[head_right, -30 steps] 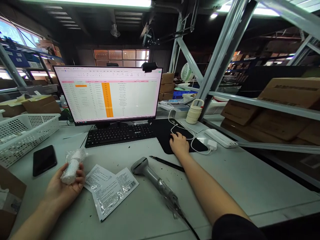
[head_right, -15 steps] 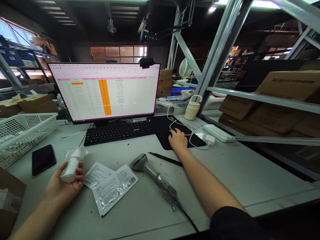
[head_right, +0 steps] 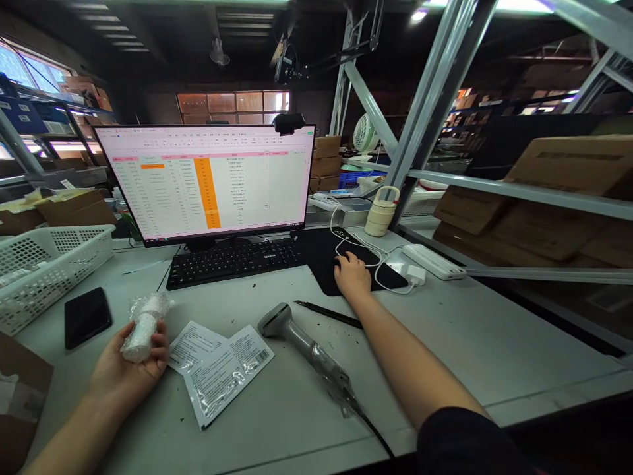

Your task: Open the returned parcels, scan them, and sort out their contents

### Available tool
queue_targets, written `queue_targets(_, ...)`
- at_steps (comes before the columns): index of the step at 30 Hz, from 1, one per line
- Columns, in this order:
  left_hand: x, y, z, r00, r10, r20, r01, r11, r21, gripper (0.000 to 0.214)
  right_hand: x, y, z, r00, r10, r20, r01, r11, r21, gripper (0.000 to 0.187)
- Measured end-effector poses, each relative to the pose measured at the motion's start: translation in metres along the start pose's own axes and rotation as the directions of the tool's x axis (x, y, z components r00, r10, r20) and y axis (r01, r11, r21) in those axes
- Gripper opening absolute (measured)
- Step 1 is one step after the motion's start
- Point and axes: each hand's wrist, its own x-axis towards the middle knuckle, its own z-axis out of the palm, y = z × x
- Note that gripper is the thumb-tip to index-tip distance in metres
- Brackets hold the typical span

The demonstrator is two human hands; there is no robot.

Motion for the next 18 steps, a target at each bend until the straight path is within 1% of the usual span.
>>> queue_targets(6,-0.0003,-0.0005,-0.0013,1.0,-0.001,-0.004,0.001,1.0,-0.014,0.03,-0.0006,-0.0013,-0.0018,1.0,0.002,0.0,-0.002,1.0,0.004,0.041)
queue_targets(18,0.001,0.001,-0.0009,1.0,-0.006,0.001,0.006,1.0,0.002,0.027,-0.0015,-0.0022,-0.0027,1.0,0.015,0.004,-0.015,1.0,0.018,0.042)
